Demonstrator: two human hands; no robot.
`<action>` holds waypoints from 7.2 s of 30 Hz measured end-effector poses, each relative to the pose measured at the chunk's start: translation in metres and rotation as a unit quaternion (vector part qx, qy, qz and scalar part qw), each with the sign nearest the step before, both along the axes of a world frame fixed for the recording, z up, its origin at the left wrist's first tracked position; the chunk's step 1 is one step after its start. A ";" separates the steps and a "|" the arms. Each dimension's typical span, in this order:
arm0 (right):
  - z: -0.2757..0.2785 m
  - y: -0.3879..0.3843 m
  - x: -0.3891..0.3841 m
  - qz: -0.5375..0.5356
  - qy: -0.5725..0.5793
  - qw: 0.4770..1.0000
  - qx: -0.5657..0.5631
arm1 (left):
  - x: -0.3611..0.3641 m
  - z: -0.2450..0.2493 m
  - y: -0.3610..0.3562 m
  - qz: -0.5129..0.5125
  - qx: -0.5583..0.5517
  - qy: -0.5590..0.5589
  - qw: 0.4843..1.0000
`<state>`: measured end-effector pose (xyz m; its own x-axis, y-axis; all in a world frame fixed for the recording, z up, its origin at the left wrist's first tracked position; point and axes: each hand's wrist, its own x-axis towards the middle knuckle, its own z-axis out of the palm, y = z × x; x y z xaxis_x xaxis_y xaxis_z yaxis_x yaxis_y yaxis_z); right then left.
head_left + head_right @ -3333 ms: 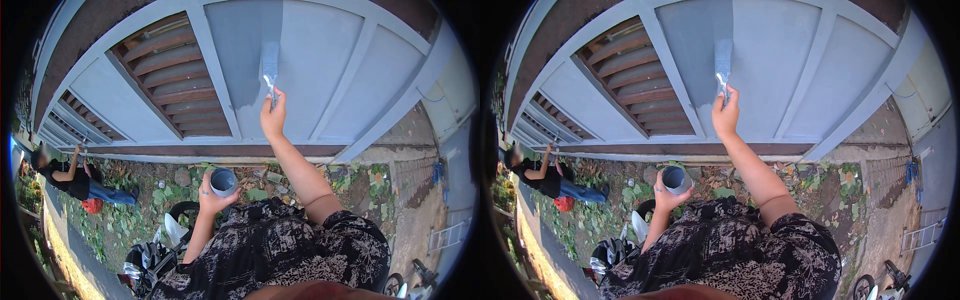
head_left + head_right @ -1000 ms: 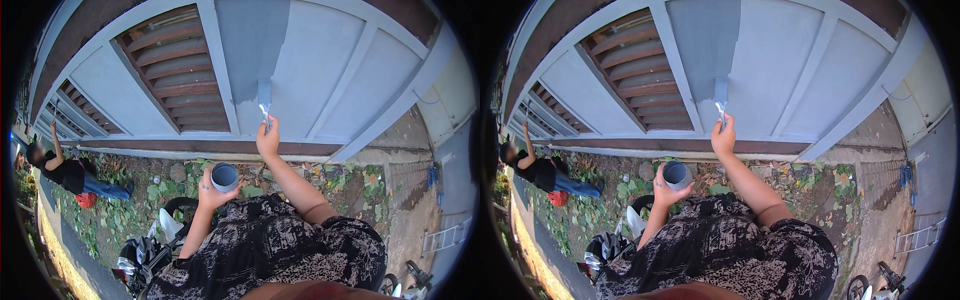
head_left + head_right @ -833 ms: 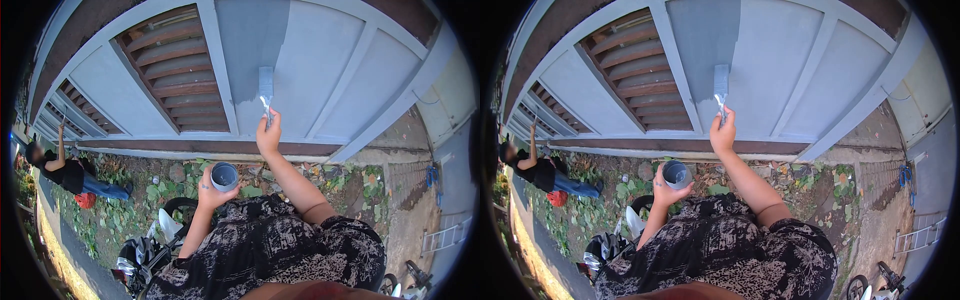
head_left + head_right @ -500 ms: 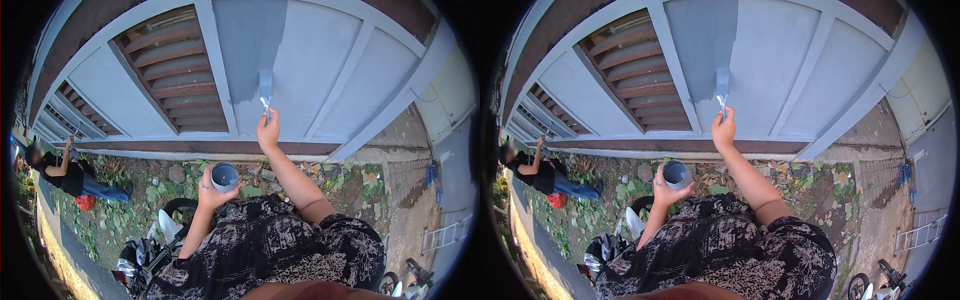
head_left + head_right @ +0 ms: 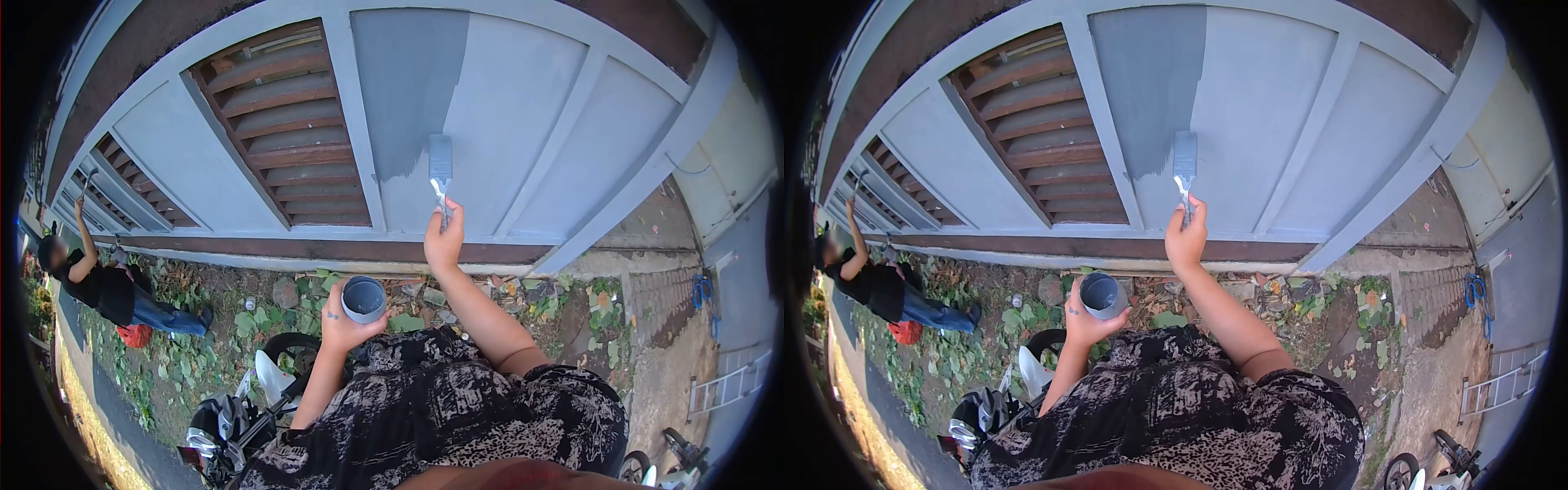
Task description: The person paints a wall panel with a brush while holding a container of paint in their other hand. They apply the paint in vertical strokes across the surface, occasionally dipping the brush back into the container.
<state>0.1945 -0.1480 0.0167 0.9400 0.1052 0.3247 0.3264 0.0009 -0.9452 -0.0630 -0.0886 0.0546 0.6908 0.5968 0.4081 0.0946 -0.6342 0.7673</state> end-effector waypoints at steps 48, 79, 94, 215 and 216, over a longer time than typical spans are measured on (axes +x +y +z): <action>0.170 0.003 0.113 0.012 -0.103 0.991 0.081 | 0.008 -0.002 -0.004 -0.012 0.008 -0.006 1.000; 0.170 0.010 0.108 0.004 -0.155 0.978 0.141 | 0.002 -0.005 -0.005 -0.005 0.006 -0.015 1.000; 0.166 0.011 0.128 0.002 -0.143 0.975 0.168 | 0.002 -0.003 -0.005 -0.005 0.012 -0.012 1.000; -0.007 -0.015 0.021 -0.061 -0.053 0.996 -0.026 | -0.006 0.005 -0.013 -0.019 0.019 -0.030 0.999; 0.006 -0.013 0.025 -0.070 -0.065 0.995 -0.011 | -0.007 0.004 -0.012 -0.017 0.016 -0.031 0.999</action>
<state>0.2194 -0.1609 0.0226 0.8957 -0.0148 0.4444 0.4423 -0.0732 -0.8939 -0.0698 -0.1009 0.0583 0.6831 0.5596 0.4694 0.0264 -0.6612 0.7497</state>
